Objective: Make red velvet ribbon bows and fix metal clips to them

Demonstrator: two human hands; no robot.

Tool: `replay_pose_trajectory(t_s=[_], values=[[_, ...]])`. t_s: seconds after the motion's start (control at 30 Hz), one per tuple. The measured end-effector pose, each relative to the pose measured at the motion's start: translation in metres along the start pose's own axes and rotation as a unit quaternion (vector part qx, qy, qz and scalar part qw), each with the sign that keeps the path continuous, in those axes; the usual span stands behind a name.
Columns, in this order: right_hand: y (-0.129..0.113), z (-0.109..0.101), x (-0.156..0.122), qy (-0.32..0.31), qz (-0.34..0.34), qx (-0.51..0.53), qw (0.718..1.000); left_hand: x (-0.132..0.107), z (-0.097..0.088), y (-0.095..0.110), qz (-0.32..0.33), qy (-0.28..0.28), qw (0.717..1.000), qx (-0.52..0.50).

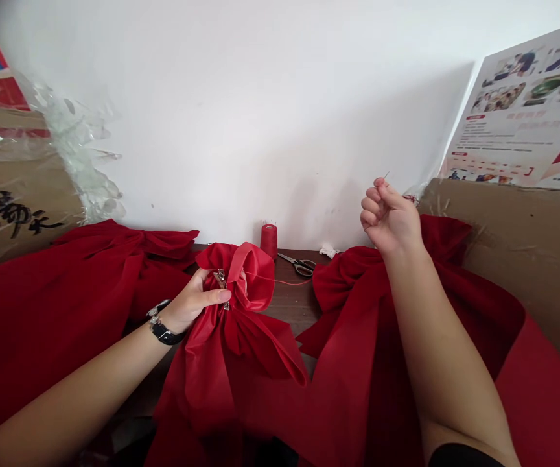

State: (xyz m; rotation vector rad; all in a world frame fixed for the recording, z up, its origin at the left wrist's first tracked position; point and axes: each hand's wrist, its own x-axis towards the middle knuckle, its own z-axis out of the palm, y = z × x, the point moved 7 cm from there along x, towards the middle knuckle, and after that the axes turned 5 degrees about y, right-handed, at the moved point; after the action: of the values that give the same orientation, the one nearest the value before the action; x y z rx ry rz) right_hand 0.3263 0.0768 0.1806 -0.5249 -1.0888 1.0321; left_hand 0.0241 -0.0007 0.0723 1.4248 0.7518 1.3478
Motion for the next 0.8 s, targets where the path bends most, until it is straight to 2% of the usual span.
replay_pose_trajectory(t_s=[0.17, 0.33, 0.5, 0.67, 0.8], values=[[0.049, -0.028, 0.016, 0.061, 0.073, -0.045, 0.994, -0.001, 0.0, 0.005, 0.008, -0.007, 1.0, -0.019], [0.076, -0.041, 0.021, 0.105, 0.109, -0.071, 0.986, -0.006, 0.005, 0.008, -0.012, -0.048, 0.999, -0.017], [0.086, -0.045, 0.022, 0.139, 0.107, -0.103, 0.979, -0.011, 0.012, 0.015, 0.012, -0.089, 0.996, 0.008], [0.085, -0.049, 0.022, 0.191, 0.061, -0.118, 0.973, -0.01, 0.01, 0.022, 0.045, -0.079, 0.994, 0.065], [0.071, -0.033, 0.017, 0.179, 0.017, -0.126, 0.976, -0.009, 0.012, 0.021, 0.033, -0.093, 0.991, 0.087]])
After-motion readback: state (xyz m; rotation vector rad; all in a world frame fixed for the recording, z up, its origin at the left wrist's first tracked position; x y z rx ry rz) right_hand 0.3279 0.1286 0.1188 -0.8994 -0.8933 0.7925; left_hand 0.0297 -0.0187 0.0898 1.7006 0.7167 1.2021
